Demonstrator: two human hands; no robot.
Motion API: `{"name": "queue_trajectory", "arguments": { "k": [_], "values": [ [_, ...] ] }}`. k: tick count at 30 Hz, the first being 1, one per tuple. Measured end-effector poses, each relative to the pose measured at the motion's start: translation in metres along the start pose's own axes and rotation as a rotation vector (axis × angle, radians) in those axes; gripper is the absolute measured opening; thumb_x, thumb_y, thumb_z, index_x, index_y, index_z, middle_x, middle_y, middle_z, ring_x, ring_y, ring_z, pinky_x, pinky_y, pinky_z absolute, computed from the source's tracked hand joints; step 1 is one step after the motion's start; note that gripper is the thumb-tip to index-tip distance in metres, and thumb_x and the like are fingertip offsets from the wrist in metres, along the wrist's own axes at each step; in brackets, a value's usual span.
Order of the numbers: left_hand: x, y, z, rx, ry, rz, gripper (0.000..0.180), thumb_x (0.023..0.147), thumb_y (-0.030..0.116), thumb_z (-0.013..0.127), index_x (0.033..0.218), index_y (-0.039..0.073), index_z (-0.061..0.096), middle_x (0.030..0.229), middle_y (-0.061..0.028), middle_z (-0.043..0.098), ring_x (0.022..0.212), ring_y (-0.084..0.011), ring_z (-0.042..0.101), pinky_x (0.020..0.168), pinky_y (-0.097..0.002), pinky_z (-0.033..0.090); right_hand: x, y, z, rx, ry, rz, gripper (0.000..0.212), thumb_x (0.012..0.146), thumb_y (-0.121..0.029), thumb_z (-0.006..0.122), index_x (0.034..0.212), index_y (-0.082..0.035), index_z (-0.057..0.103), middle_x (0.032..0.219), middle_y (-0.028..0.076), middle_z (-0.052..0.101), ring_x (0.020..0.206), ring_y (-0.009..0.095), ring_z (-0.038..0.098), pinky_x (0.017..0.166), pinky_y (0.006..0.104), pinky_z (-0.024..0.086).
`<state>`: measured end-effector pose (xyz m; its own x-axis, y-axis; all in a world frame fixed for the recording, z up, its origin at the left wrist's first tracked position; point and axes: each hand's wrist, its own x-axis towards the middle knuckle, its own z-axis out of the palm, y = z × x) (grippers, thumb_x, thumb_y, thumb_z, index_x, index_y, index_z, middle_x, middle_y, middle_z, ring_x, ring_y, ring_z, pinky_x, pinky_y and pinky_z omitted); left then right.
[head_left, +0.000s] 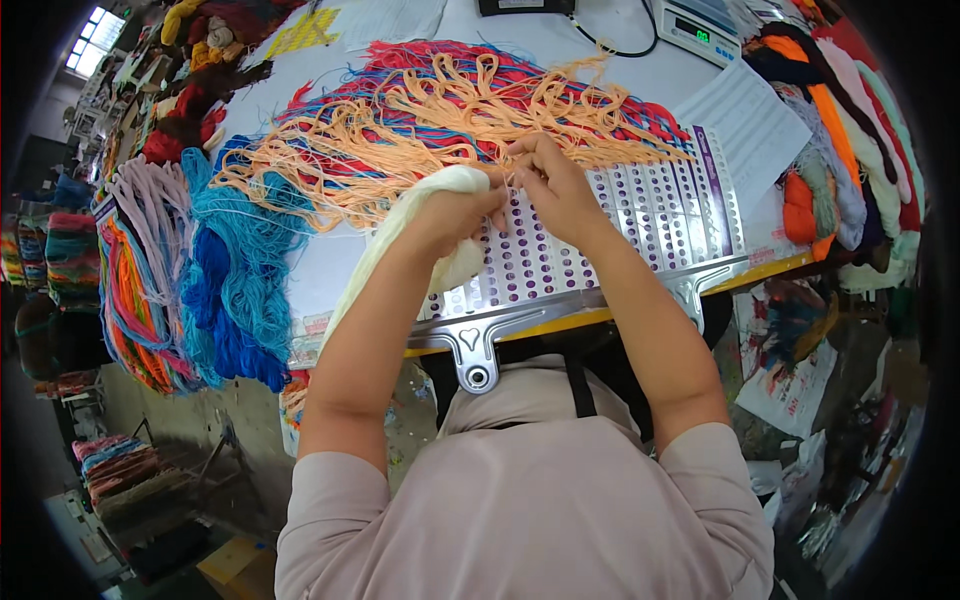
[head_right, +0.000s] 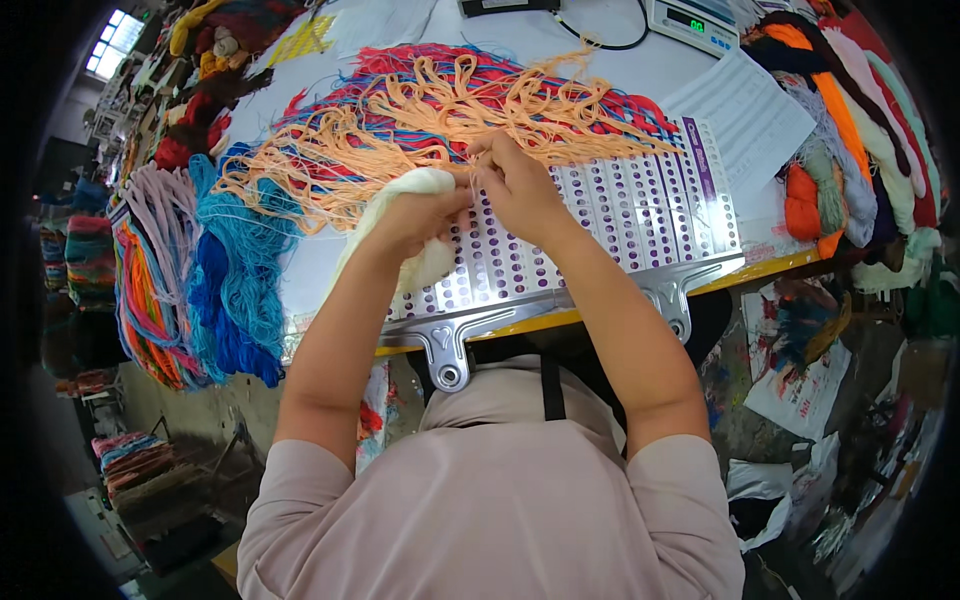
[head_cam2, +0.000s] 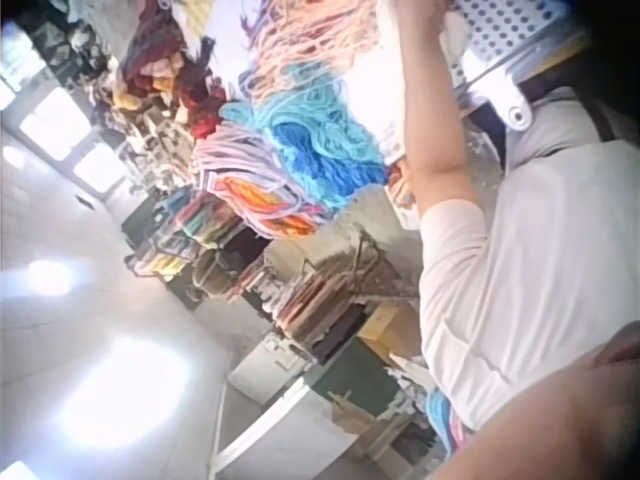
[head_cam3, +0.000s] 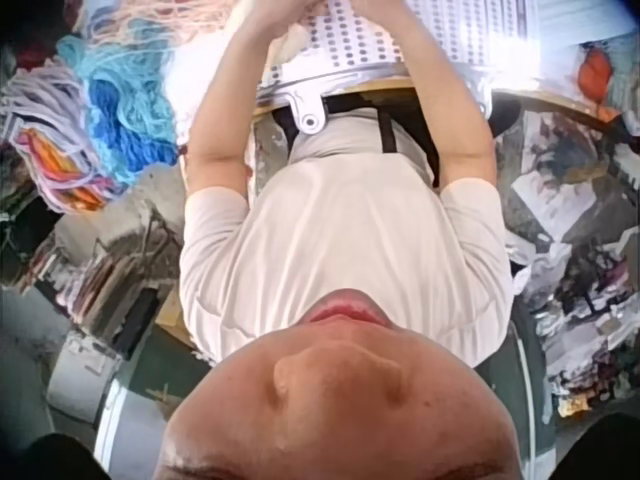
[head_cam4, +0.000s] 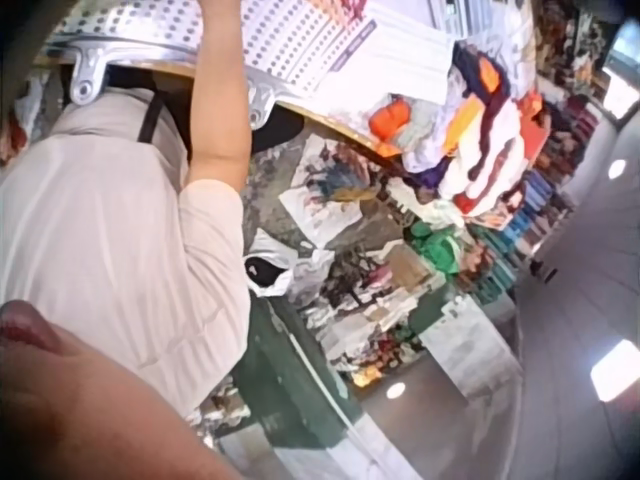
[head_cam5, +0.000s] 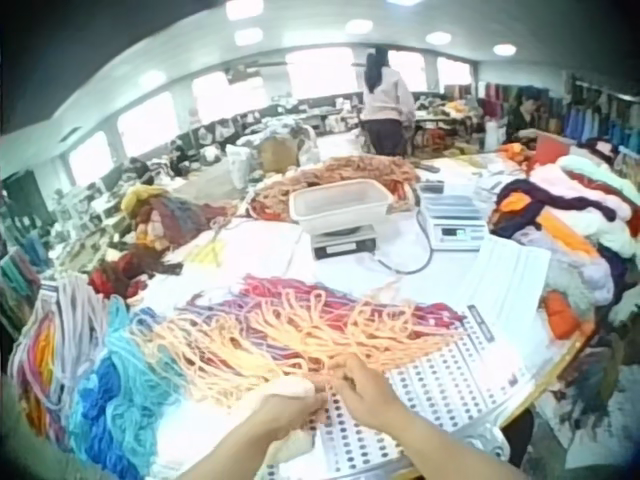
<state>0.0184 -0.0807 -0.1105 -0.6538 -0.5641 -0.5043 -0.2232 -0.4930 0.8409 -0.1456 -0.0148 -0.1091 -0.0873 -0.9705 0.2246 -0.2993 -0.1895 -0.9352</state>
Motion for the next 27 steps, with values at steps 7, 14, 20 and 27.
{"name": "queue_trajectory", "arguments": {
  "k": [7,14,20,27],
  "values": [
    [-0.022,0.016,-0.076,0.44,0.362,0.314,0.015,0.078,0.014,0.062,0.09,0.006,0.067,0.069,-0.0033,0.059,0.06,-0.0095,0.055,0.053,-0.0257,0.044,-0.006,0.042,0.0,-0.396,-0.04,0.032,0.017,0.091,-0.007,0.048,0.107,-0.003,0.055,0.089,0.014,0.062,0.084,0.028,0.061,0.076,0.036,0.047],
    [-0.066,0.101,-0.331,-0.387,0.604,0.48,0.032,0.092,0.023,0.045,0.09,-0.003,0.064,0.068,-0.0091,0.063,0.056,-0.0184,0.061,0.051,-0.0266,0.048,-0.001,0.038,0.012,-0.329,-0.046,0.114,0.018,0.092,-0.011,0.05,0.106,-0.002,0.057,0.094,0.017,0.063,0.085,0.032,0.061,0.075,0.0383,0.048],
    [-0.069,0.094,-0.137,0.432,0.842,0.416,0.044,0.088,0.032,0.06,0.122,0.005,0.059,0.116,-0.0076,0.063,0.08,-0.0154,0.062,0.062,-0.0272,0.053,-0.015,0.0,0.016,-0.167,0.036,0.173,0.017,0.09,-0.012,0.057,0.103,-0.002,0.06,0.089,0.01,0.063,0.078,0.017,0.06,0.07,0.0302,0.047],
    [-0.102,0.068,0.001,-0.302,-0.079,0.416,0.052,0.097,0.032,0.036,0.137,-0.002,0.041,0.137,-0.0115,0.048,0.119,-0.023,0.05,0.1,-0.0353,0.039,-0.006,-0.104,0.043,0.36,0.048,0.019,0.018,0.087,-0.013,0.064,0.098,0.001,0.065,0.088,0.006,0.065,0.074,0.011,0.06,0.067,0.0246,0.048]
  ]
}}
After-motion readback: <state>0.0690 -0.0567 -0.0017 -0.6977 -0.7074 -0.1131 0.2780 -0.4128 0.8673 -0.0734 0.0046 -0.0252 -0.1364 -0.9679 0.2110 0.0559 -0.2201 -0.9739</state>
